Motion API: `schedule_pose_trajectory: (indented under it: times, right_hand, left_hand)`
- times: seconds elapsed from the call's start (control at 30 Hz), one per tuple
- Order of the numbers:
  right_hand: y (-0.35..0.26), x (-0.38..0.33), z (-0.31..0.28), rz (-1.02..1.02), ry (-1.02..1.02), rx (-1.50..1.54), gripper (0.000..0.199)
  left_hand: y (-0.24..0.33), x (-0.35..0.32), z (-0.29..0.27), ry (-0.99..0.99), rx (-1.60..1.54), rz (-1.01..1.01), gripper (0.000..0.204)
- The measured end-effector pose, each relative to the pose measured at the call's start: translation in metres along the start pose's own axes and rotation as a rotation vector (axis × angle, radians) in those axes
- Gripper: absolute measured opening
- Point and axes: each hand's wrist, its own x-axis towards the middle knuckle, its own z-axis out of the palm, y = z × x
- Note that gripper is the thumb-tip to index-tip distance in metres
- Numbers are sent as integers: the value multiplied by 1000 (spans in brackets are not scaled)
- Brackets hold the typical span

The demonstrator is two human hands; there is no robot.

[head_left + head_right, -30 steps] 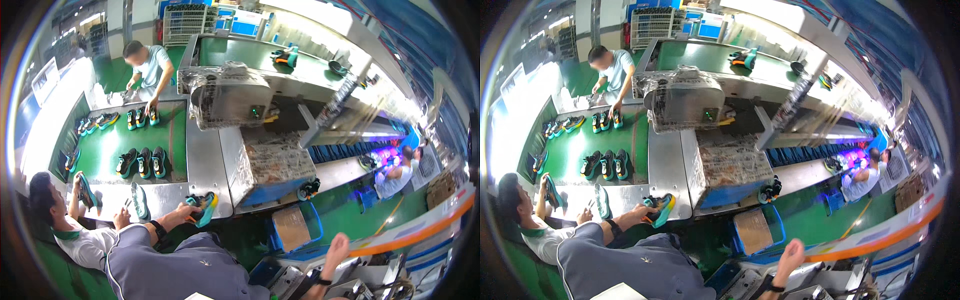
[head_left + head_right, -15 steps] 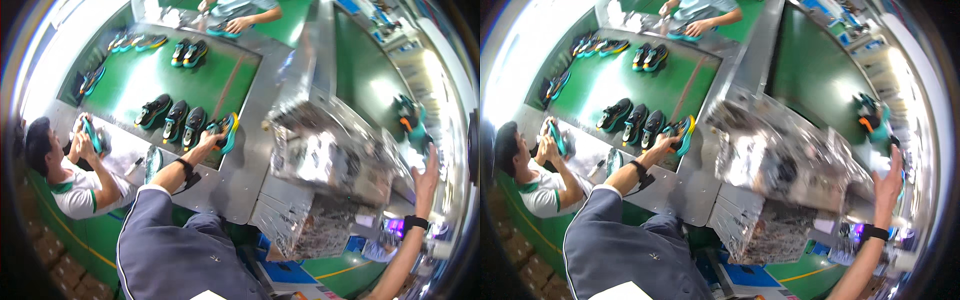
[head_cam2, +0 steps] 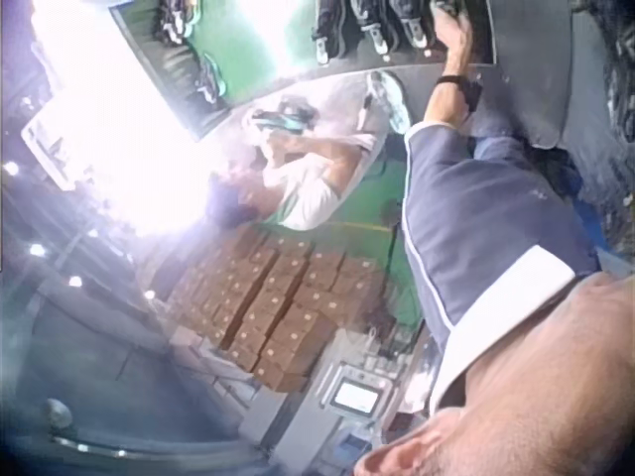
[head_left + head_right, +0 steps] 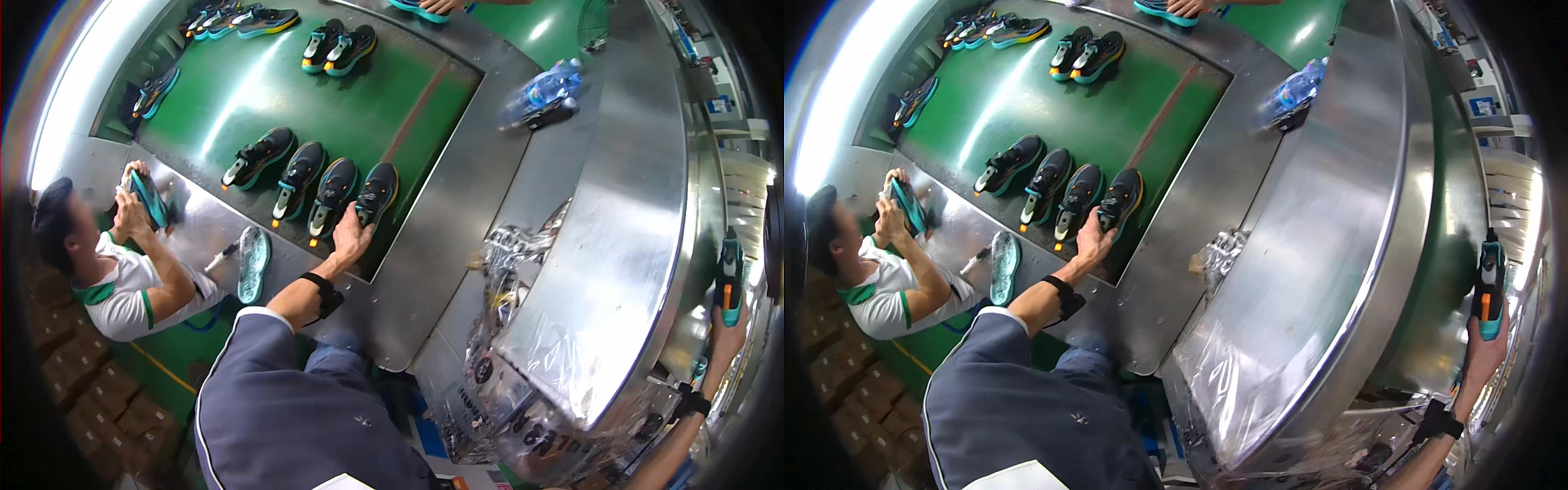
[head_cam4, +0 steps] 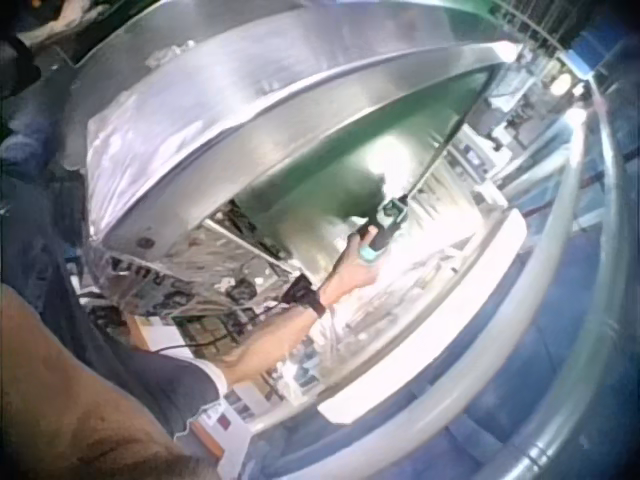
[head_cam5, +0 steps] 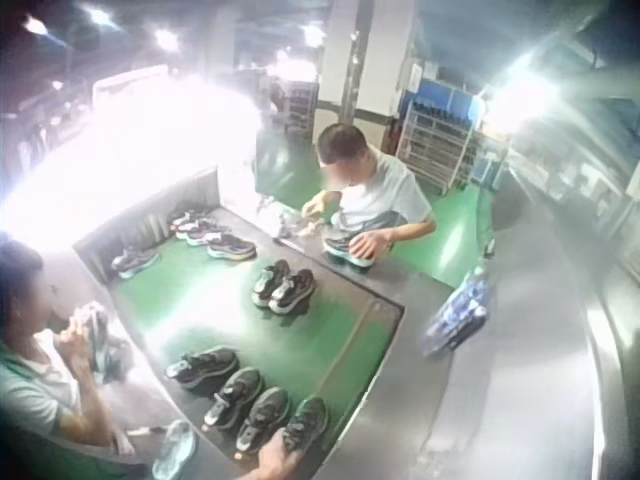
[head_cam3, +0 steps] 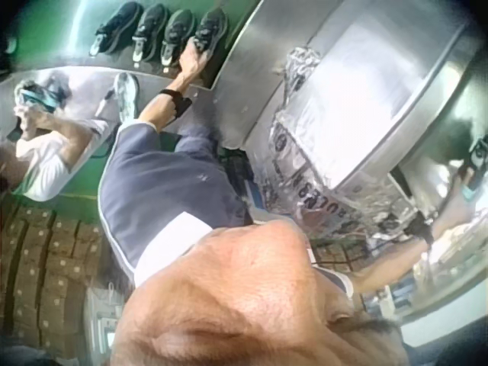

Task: Operator is using a machinery and hands to assemble and inspect athletic shoes in a factory environment.

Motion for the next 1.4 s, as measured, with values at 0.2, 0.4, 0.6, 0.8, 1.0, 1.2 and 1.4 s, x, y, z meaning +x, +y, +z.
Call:
schedule_pose_trajectory:
  times: [0.2,0.4,0.6,0.8,1.0,1.2,1.4]
  right_hand:
    - [25,-35,-42,228,150,275,57]
    - [50,-96,-58,469,379,897,27]
    - [10,-169,-91,664,475,1056,30]
    - [-60,-244,-136,684,688,1031,27]
    - [-116,-418,-170,681,887,939,44]
    - [-206,-631,-154,1037,830,705,60]
    - [-274,-787,-217,1183,1006,915,94]
  left_hand:
    - [57,130,10,37,-74,-39,55]
    - [101,221,36,69,-117,325,66]
    - [48,2,22,-934,-228,805,38]
    - [207,-261,-64,-2243,-631,300,71]
    - [350,-437,-48,-2206,-1451,-50,74]
    - [282,-565,-54,-2252,-1118,-190,59]
    - [194,-671,-87,-2387,-620,230,30]
